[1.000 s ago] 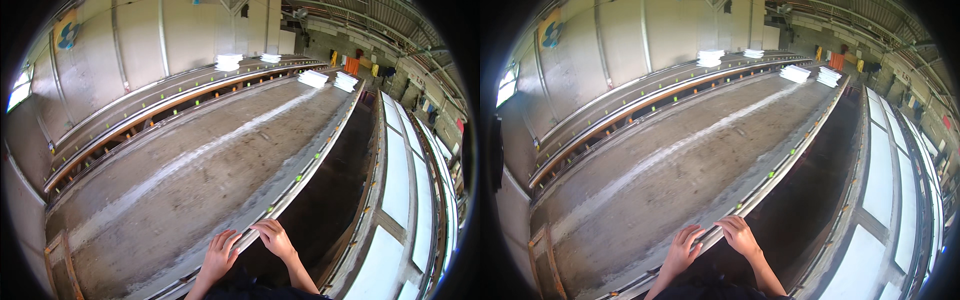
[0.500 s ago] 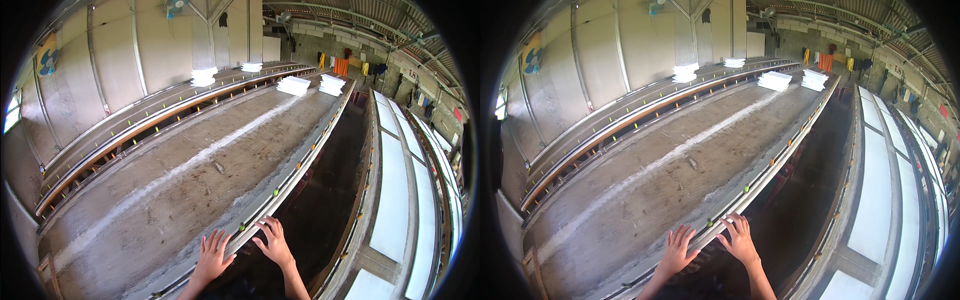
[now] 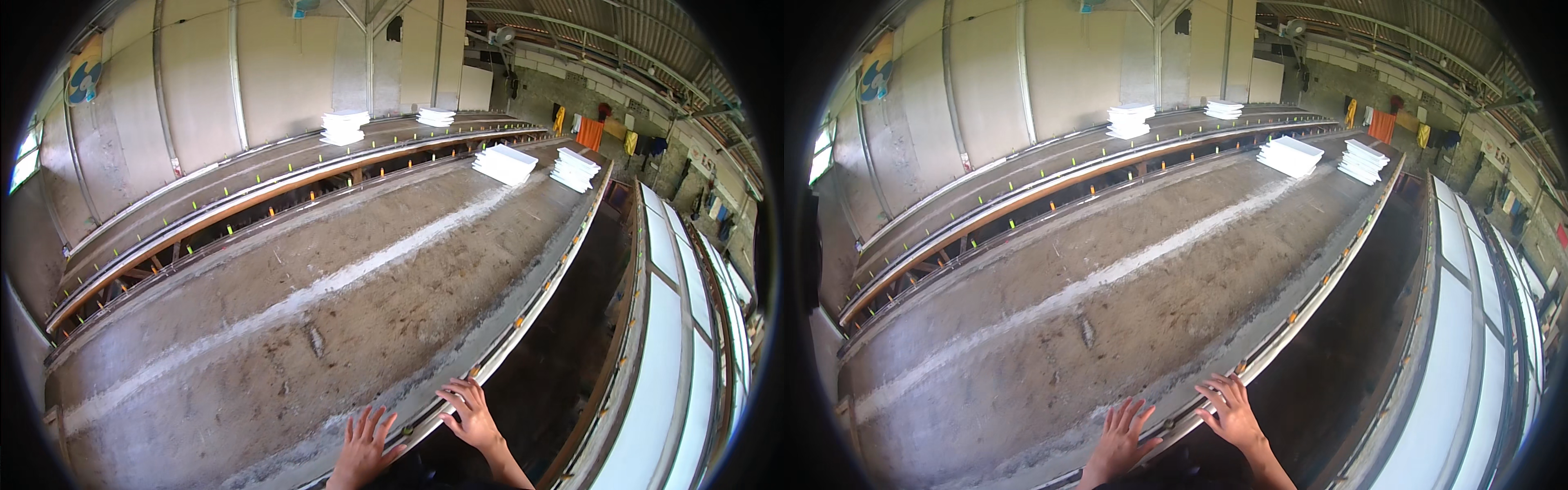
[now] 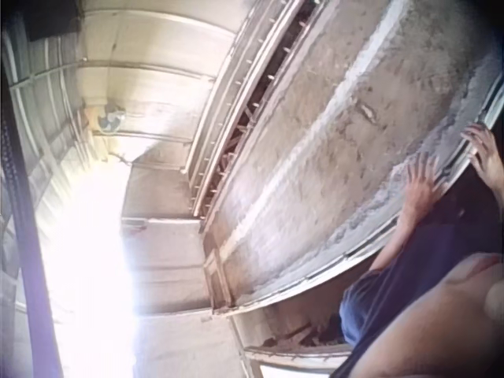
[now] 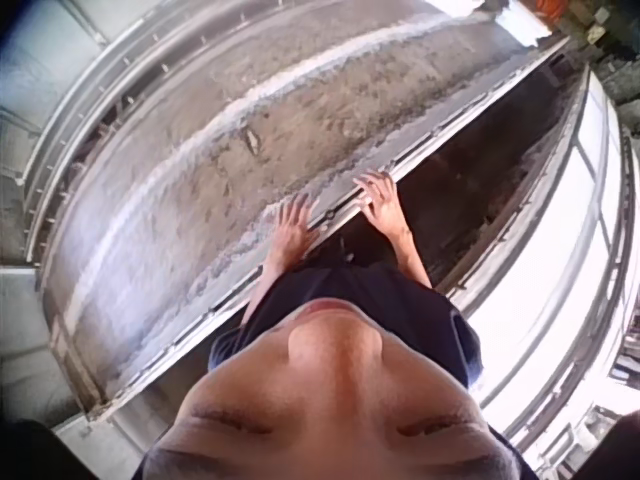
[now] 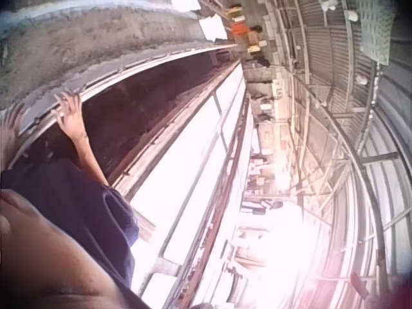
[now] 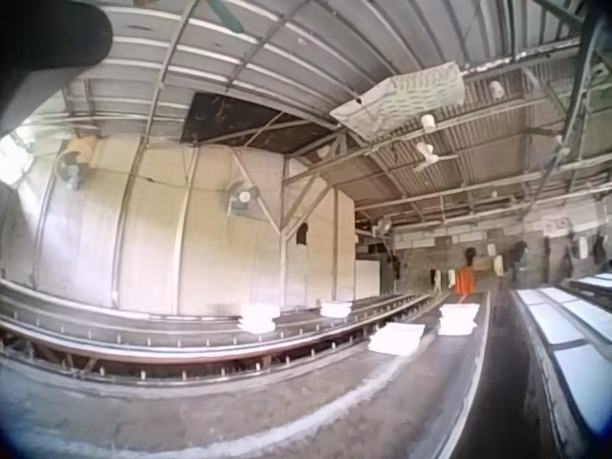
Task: The person places a wooden frame on a long conveyor belt and then repeatedly picks up white square tiles from a stack. They place each tile individually into the wooden frame, pressing it down with both hands, and then move the frame along the belt to repeat the process.
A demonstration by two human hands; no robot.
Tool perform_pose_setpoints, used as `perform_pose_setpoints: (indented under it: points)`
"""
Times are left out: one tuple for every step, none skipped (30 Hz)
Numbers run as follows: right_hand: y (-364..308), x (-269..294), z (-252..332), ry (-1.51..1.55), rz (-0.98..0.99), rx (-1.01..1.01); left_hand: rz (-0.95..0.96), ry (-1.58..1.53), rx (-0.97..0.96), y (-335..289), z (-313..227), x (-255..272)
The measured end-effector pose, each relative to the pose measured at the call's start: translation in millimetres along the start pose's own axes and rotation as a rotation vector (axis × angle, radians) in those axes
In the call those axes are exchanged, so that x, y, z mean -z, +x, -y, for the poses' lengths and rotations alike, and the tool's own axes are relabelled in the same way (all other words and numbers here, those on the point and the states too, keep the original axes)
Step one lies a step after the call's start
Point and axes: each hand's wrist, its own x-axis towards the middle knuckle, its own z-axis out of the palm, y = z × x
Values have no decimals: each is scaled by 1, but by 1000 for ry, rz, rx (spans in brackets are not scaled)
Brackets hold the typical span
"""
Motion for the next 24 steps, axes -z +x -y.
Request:
perform_pose_setpoints:
  points:
    - [1, 5, -17, -7, -11, 0, -4, 13, 15, 15, -7, -7]
    - [4, 13, -36, -9, -19, 5, -19, 47, 20, 30, -15, -13]
    - [5, 20, -56, -10, -28, 3, -25, 81, 10, 48, -23, -21]
    - [8, 25, -79, -10, -47, 1, -28, 113, 0, 66, -32, -29]
    - [12, 31, -103, -13, -37, 24, -31, 143, -12, 86, -42, -38]
    - [17, 41, -127, -19, -28, 44, -40, 105, -45, 105, -51, -50]
    - [23, 50, -154, -17, -29, 74, -57, 81, -75, 125, -59, -61]
    - [29, 58, -178, 10, -52, 113, -73, 55, -110, 147, -69, -74]
    - [32, 67, -201, 25, -72, 112, -93, -44, -143, 170, -81, -85]
    - [34, 77, -226, 36, -94, 108, -110, -145, -180, 195, -94, -96]
    - [33, 87, -251, 45, -116, 102, -126, -248, -218, 218, -109, -108]
    - [28, 97, -277, 52, -159, 77, -108, -205, -253, 241, -127, -117]
    - [25, 109, -303, 71, -184, 41, -117, -182, -248, 267, -144, -128]
    - [27, 123, -330, 60, -224, -14, -126, -159, -243, 295, -159, -140]
    - [27, 137, -355, 43, -253, -72, -136, -149, -234, 320, -175, -152]
    - [25, 149, -379, 69, -280, -118, -110, -100, -197, 343, -192, -159]
    - [22, 162, -404, 39, -293, -135, -105, -81, -189, 366, -206, -169]
    - [20, 172, -426, 17, -300, -153, -97, -59, -173, 385, -216, -179]
    - [20, 181, -447, -3, -307, -169, -90, -35, -155, 404, -224, -189]
    - [20, 190, -468, 20, -300, -192, -99, -38, -147, 422, -232, -197]
    - [26, 201, -486, 21, -346, -190, -64, -43, -158, 439, -236, -207]
    - [26, 206, -505, 35, -404, -164, -30, -46, -165, 453, -236, -216]
    - [26, 208, -523, 50, -461, -136, 3, -47, -171, 466, -238, -222]
    - [26, 211, -539, 74, -487, -127, -15, -85, -187, 478, -243, -228]
